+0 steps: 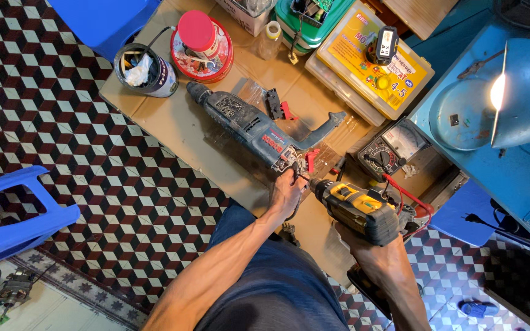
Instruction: The person repairs a corded power drill by removing the battery pack, stripping wires, and connecting them to the tool's internal wiring. They use pliers and a screwdriver to manipulate the components and secure the connections.
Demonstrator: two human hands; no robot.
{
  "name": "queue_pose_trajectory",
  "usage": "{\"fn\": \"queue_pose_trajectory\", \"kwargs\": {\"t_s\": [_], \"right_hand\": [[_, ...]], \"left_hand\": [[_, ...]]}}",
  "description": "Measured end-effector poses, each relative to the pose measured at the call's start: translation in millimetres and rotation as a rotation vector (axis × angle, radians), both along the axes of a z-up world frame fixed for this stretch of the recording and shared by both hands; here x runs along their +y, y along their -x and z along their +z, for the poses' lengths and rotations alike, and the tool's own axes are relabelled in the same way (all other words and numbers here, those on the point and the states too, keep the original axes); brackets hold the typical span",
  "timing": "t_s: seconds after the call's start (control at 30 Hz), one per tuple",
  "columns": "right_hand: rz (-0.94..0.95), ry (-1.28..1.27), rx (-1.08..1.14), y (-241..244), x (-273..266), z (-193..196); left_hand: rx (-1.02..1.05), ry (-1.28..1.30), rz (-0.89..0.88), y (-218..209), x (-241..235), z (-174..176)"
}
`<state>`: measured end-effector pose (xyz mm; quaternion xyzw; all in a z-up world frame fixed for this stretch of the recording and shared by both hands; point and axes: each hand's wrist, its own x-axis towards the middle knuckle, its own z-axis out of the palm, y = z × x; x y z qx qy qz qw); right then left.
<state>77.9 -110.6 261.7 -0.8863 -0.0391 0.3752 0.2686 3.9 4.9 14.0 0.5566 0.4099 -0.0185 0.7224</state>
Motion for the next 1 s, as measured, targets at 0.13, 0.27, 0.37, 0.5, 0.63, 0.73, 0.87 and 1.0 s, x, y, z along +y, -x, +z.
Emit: {"fn": "queue_pose_trajectory", "kwargs": {"t_s": [0.13,0.27,0.37,0.5,0.63,0.73,0.87,1.0], "right_hand": [[0.052,0.145,0.05,-4.8,-1.9,-1.8],[-0.099,0.099,0.103,-2.4,-8.8,-1.7],[-0.109,0.097,0.101,1.8,-10.7,-2.4],[-0.261,-0.018,0.1,10.8,-13.4,2.6],[-0.329,0.003,0.073,11.9,-18.6,7.2],[-0.365,0.059,0.082,12.4,-22.5,8.6],[-0.32,0.13,0.081,11.2,-22.5,7.3],[-0.311,0.113,0.104,10.7,-21.9,3.4]], "left_hand": [[0.071,-0.081,-0.084,3.5,2.4,-0.9],[0.038,-0.061,-0.047,1.5,-4.4,-14.6],[-0.069,-0.076,-0.024,4.0,-7.6,-23.8],[0.094,-0.18,-0.108,2.8,-6.6,-25.0],[0.015,-0.083,-0.078,2.8,-5.0,-22.1],[-0.008,-0.038,-0.064,2.5,-5.7,-20.6],[-0.043,0.024,-0.048,4.3,-3.9,-21.1],[-0.045,0.052,-0.033,4.2,-4.5,-25.4]]}}
